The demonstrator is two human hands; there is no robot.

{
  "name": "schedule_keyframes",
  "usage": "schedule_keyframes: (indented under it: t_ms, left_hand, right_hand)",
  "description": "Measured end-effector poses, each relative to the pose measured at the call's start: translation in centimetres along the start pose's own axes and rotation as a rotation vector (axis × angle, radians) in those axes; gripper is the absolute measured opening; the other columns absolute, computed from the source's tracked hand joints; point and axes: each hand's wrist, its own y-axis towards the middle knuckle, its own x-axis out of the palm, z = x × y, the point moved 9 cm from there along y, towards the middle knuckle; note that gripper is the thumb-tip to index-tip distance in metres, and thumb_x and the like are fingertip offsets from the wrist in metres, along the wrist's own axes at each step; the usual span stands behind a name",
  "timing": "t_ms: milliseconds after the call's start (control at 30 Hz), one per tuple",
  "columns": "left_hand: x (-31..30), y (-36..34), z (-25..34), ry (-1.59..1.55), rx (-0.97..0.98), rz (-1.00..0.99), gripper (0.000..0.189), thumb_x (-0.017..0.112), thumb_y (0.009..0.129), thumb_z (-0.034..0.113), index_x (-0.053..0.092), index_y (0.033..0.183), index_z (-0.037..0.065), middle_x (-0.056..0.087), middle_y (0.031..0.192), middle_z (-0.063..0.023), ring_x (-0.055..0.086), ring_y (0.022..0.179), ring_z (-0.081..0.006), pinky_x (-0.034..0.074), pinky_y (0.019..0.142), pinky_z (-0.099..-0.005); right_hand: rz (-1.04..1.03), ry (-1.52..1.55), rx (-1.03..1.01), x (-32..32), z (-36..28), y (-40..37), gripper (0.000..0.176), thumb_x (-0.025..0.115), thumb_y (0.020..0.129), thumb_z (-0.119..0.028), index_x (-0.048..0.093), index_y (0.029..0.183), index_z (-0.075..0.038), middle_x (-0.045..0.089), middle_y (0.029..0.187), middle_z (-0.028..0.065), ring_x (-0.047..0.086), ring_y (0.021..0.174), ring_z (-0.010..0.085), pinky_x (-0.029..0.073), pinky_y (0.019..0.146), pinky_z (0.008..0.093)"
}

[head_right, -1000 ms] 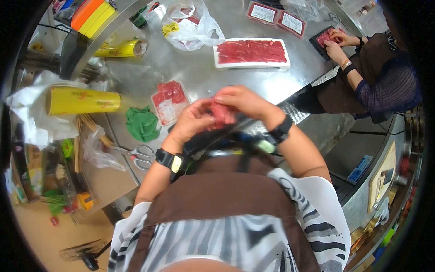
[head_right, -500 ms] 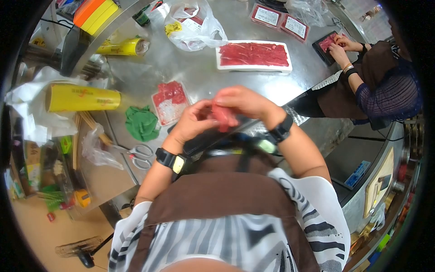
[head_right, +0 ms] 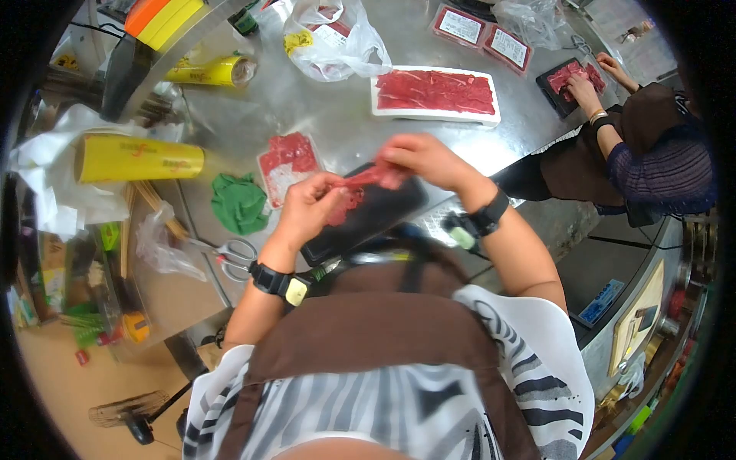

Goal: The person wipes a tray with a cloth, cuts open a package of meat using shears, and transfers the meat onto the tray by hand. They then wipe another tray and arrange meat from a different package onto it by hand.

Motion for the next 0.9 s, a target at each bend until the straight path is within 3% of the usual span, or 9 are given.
schedule_keyframes:
  t_ms: [67, 133, 167, 233, 267, 400, 500, 733, 900]
  left_hand:
    - [-0.2, -0.6, 1.2, 0.234, 0.067, 0.043, 0.016, 0.064, 0.088, 0.01, 0.063, 0.102, 0.002, 0.068, 0.081, -0.0068, 0.066, 0.07, -0.0145, 0.052, 0.059, -0.0268]
    - [0.3, -1.8, 4.0, 0.69, 0.397, 0.146, 0.024, 0.064, 0.084, 0.01, 0.062, 0.107, 0.002, 0.068, 0.09, -0.0122, 0.068, 0.082, -0.0267, 0.054, 0.069, -0.0343]
    - [0.8, -1.8, 3.4, 0.69, 0.396, 0.145, 0.024, 0.064, 0.084, 0.01, 0.062, 0.107, 0.002, 0.068, 0.09, -0.0122, 0.068, 0.082, -0.0267, 0.054, 0.069, -0.0343]
    - [2.9, -2.1, 1.2, 0.765, 0.53, 0.136, 0.028, 0.065, 0.081, 0.011, 0.062, 0.108, 0.002, 0.065, 0.105, -0.0149, 0.063, 0.095, -0.0356, 0.052, 0.077, -0.0406]
    - [4.0, -1.9, -1.4, 0.763, 0.445, 0.024, 0.029, 0.066, 0.081, 0.012, 0.062, 0.108, 0.003, 0.062, 0.112, -0.0132, 0.058, 0.106, -0.032, 0.048, 0.085, -0.0402]
    - [5.2, -1.3, -2.9, 0.897, 0.352, -0.059, 0.035, 0.07, 0.075, 0.012, 0.063, 0.109, 0.005, 0.06, 0.112, -0.0111, 0.05, 0.117, -0.0307, 0.042, 0.095, -0.0421]
    - [4.9, -1.5, -1.0, 0.909, 0.538, 0.031, 0.039, 0.07, 0.076, 0.013, 0.061, 0.114, 0.006, 0.056, 0.118, -0.0116, 0.048, 0.12, -0.0315, 0.039, 0.098, -0.0445]
    - [4.8, -1.2, -3.0, 0.957, 0.427, -0.042, 0.046, 0.069, 0.078, 0.017, 0.057, 0.12, 0.005, 0.054, 0.124, -0.0113, 0.046, 0.122, -0.0313, 0.034, 0.103, -0.0465]
    - [4.7, -1.4, -3.0, 0.984, 0.458, 0.028, 0.049, 0.068, 0.08, 0.02, 0.054, 0.124, 0.003, 0.053, 0.126, -0.0121, 0.044, 0.124, -0.0303, 0.03, 0.108, -0.047]
  right_hand:
    - [0.022, -0.16, -0.132, -0.4, 0.1, 0.4, 0.023, 0.054, 0.098, -0.021, 0.063, 0.099, 0.0, 0.068, 0.09, 0.0075, 0.065, 0.078, 0.0144, 0.053, 0.072, 0.0277]
    - [0.096, -0.563, -0.308, 0.0, -1.5, -0.2, 0.015, 0.056, 0.094, -0.011, 0.063, 0.1, 0.0, 0.067, 0.094, 0.0091, 0.065, 0.091, 0.0213, 0.051, 0.081, 0.0334]
    - [0.096, -0.563, -0.307, 0.0, -0.9, -0.2, 0.015, 0.056, 0.094, -0.011, 0.063, 0.1, 0.0, 0.067, 0.094, 0.0091, 0.065, 0.091, 0.0213, 0.051, 0.081, 0.0334]
    - [0.094, -0.908, -0.612, 1.3, -0.5, -0.8, 0.014, 0.059, 0.085, -0.002, 0.063, 0.098, -0.001, 0.066, 0.099, 0.0121, 0.064, 0.092, 0.0295, 0.051, 0.082, 0.037]
    - [0.038, -0.946, -0.528, 1.0, 1.3, -0.2, 0.019, 0.063, 0.076, 0.001, 0.063, 0.094, -0.001, 0.065, 0.104, 0.0139, 0.06, 0.099, 0.0351, 0.049, 0.087, 0.0392]
    - [-0.011, -1.09, -0.692, 1.7, 1.3, -1.0, 0.015, 0.066, 0.074, -0.005, 0.065, 0.088, -0.003, 0.065, 0.107, 0.0112, 0.054, 0.113, 0.0318, 0.04, 0.101, 0.0457]
    - [0.042, -1.158, -0.719, 1.9, 0.9, -1.5, 0.014, 0.068, 0.074, -0.007, 0.065, 0.087, -0.003, 0.065, 0.106, 0.0103, 0.053, 0.115, 0.0306, 0.036, 0.105, 0.0491]
    - [0.234, -1.231, -0.687, 0.9, 2.4, -2.2, 0.013, 0.068, 0.075, -0.008, 0.066, 0.087, -0.002, 0.065, 0.106, 0.0092, 0.051, 0.117, 0.0302, 0.032, 0.108, 0.0497]
    - [0.257, -1.257, -0.707, 1.6, 1.9, -2.3, 0.023, 0.068, 0.078, -0.01, 0.066, 0.099, -0.003, 0.064, 0.11, 0.0093, 0.051, 0.12, 0.0299, 0.031, 0.108, 0.0506]
